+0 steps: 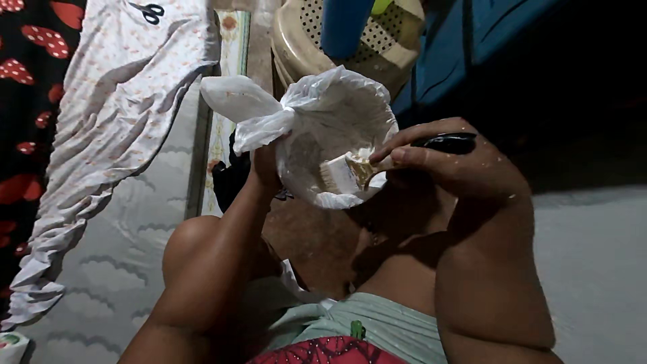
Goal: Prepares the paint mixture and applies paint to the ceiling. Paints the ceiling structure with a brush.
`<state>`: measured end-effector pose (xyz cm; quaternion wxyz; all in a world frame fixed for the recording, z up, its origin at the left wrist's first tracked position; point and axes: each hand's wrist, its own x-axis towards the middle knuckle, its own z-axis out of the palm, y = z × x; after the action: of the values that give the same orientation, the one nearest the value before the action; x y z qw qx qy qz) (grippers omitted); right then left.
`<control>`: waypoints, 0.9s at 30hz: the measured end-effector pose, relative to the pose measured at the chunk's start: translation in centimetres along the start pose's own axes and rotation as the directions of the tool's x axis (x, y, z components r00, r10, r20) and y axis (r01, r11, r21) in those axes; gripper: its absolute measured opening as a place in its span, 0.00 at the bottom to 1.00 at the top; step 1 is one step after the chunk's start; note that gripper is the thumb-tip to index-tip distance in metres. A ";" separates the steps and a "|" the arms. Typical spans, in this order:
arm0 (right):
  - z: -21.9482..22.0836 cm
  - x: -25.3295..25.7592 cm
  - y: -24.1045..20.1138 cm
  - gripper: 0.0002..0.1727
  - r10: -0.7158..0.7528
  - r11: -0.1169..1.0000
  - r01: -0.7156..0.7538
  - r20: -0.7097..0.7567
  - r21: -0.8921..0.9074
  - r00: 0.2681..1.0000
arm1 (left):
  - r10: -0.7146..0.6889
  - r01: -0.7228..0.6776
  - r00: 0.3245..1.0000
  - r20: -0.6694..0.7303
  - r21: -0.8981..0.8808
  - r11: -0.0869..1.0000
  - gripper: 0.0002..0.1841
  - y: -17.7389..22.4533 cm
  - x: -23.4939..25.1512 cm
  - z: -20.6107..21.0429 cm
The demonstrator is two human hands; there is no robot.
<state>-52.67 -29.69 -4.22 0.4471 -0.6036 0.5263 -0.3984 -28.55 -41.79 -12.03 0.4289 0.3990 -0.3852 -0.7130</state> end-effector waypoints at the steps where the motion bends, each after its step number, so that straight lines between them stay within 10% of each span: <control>1: -0.5 -0.3 -0.1 0.12 0.009 0.999 -0.009 0.011 -0.033 1.000 | -0.003 0.003 1.000 -0.017 0.000 1.000 0.10 0.3 -0.1 0.2; 5: -1.5 -0.9 -0.3 0.14 -0.034 0.998 0.029 -0.088 -0.063 0.996 | 0.064 -0.060 0.998 -0.005 0.264 0.963 0.09 -0.4 0.4 -1.0; 9: 0.1 0.1 0.3 0.12 -0.062 0.998 0.063 -0.033 0.021 0.998 | 0.002 -0.017 1.000 0.021 0.767 0.642 0.17 -0.1 0.3 -0.9; 12: -0.5 0.2 0.1 0.11 0.013 0.997 -0.008 0.072 -0.075 0.997 | 0.037 -0.031 0.999 -0.009 0.389 0.921 0.08 -0.6 0.4 -0.5; 18: -1.6 -0.7 -0.3 0.12 -0.070 0.995 0.068 -0.027 -0.073 0.997 | 0.215 -0.257 0.957 0.194 0.230 0.939 0.11 -5.1 3.6 -4.1; 23: -0.1 0.7 0.0 0.11 0.084 0.995 -0.080 0.077 -0.056 0.993 | -0.060 0.044 0.998 0.031 0.365 0.930 0.06 0.9 0.4 0.6; 27: -2.1 -0.5 -0.1 0.11 0.072 0.992 -0.078 -0.068 -0.103 0.995 | 0.055 -0.081 0.950 0.307 0.073 0.994 0.09 -4.5 3.8 -4.3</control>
<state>-54.73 -29.45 -3.50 0.4120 -0.5930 0.5831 -0.3722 -27.26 -44.66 -18.58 0.3713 0.2885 -0.4903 -0.7338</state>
